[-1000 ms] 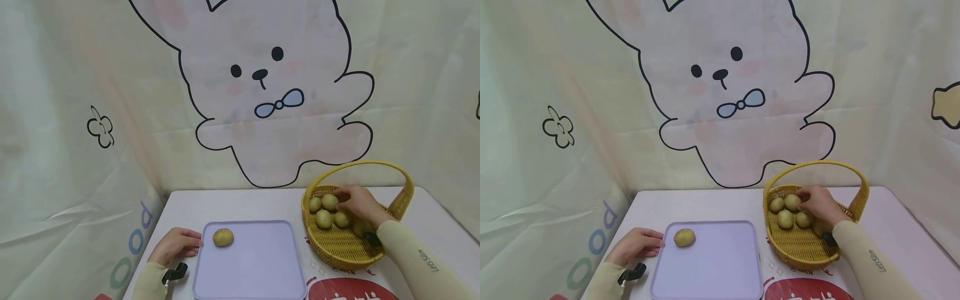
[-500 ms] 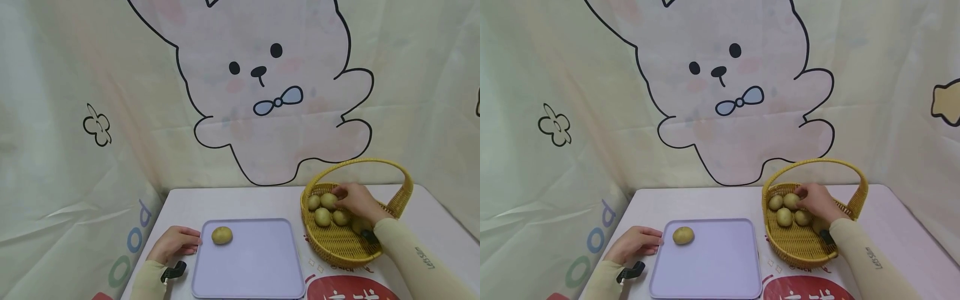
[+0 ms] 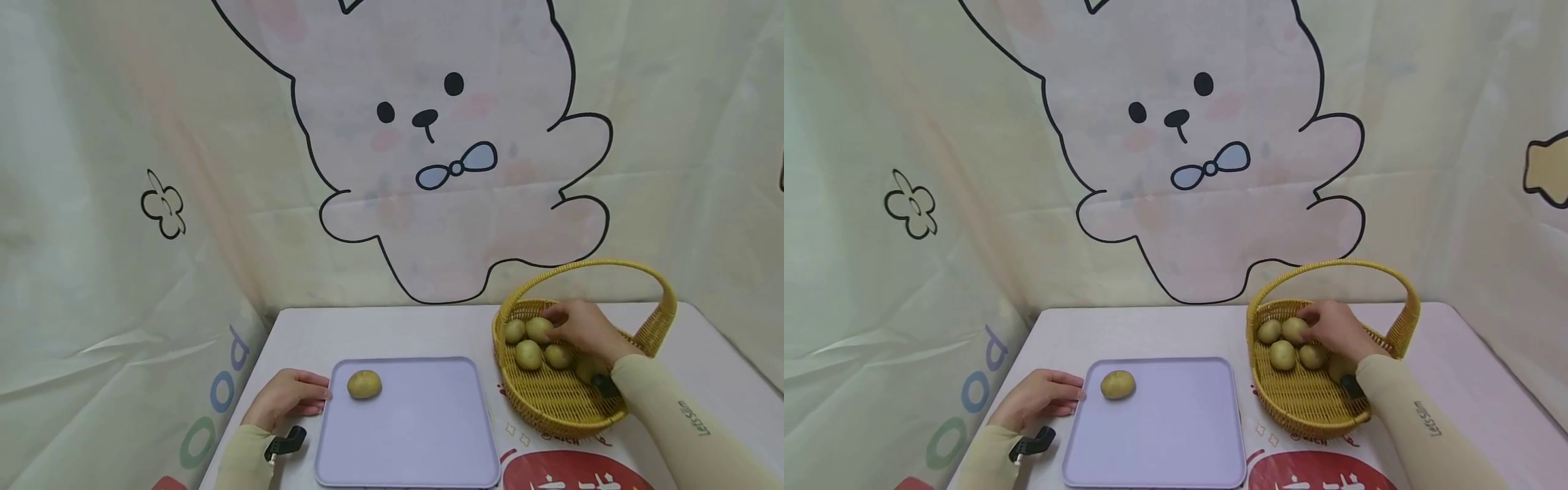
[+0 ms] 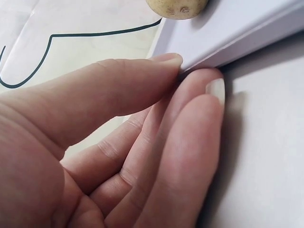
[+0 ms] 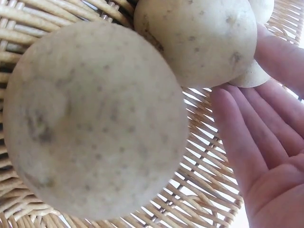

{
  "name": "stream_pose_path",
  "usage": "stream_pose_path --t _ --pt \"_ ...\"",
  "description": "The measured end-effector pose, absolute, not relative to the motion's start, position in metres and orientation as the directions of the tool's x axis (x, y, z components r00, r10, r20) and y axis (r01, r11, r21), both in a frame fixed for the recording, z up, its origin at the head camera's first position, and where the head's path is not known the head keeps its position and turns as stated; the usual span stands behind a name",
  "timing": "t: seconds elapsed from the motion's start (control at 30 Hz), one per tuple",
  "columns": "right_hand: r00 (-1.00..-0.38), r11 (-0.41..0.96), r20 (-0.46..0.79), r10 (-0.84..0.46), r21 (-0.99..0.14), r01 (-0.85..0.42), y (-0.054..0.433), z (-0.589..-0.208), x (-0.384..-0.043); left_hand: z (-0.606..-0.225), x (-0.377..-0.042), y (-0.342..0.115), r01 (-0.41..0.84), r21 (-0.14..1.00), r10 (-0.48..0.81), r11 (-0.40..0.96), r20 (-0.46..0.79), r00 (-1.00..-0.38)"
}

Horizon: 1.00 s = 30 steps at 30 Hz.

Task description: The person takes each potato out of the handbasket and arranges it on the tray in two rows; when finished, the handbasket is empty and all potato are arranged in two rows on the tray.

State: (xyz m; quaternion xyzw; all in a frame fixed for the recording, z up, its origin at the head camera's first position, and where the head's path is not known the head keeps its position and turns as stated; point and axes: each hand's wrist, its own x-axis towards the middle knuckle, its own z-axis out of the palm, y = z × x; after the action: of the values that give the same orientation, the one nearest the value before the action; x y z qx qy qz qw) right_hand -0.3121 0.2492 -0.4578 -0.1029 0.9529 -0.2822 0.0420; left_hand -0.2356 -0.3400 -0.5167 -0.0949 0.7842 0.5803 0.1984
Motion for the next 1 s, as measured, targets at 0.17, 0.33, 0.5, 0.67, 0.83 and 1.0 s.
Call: stream_pose_path --t 0.17,0.33,0.5,0.67,0.83,1.0 --pt "-0.973 0.818 -0.014 -0.229 -0.545 -0.184 0.251 -0.456 -0.310 -0.516 -0.236 -0.338 -0.378 0.874 0.091 0.306 -0.422 -0.902" --pt "-0.976 0.822 0.013 -0.217 -0.536 -0.190 0.255 -0.459 -0.310 -0.516 -0.237 -0.337 -0.383 0.872 0.081 0.306 -0.425 -0.902" --pt "-0.981 0.829 0.018 -0.192 -0.532 -0.172 0.253 -0.452 -0.304 -0.518 -0.235 -0.340 -0.379 0.868 0.072 0.322 -0.422 -0.904" --pt "-0.985 0.836 0.058 -0.162 -0.521 -0.169 0.249 -0.429 -0.286 -0.521 -0.233 -0.343 -0.372 0.872 0.073 0.318 -0.414 -0.908" --pt "-0.989 0.832 0.074 -0.129 -0.535 -0.149 0.241 -0.408 -0.254 -0.521 -0.234 -0.344 -0.369 0.874 0.084 0.317 -0.414 -0.907" --pt "-0.994 0.817 0.070 -0.079 -0.567 -0.105 0.229 -0.401 -0.216 -0.518 -0.236 -0.340 -0.377 0.872 0.094 0.313 -0.423 -0.901"
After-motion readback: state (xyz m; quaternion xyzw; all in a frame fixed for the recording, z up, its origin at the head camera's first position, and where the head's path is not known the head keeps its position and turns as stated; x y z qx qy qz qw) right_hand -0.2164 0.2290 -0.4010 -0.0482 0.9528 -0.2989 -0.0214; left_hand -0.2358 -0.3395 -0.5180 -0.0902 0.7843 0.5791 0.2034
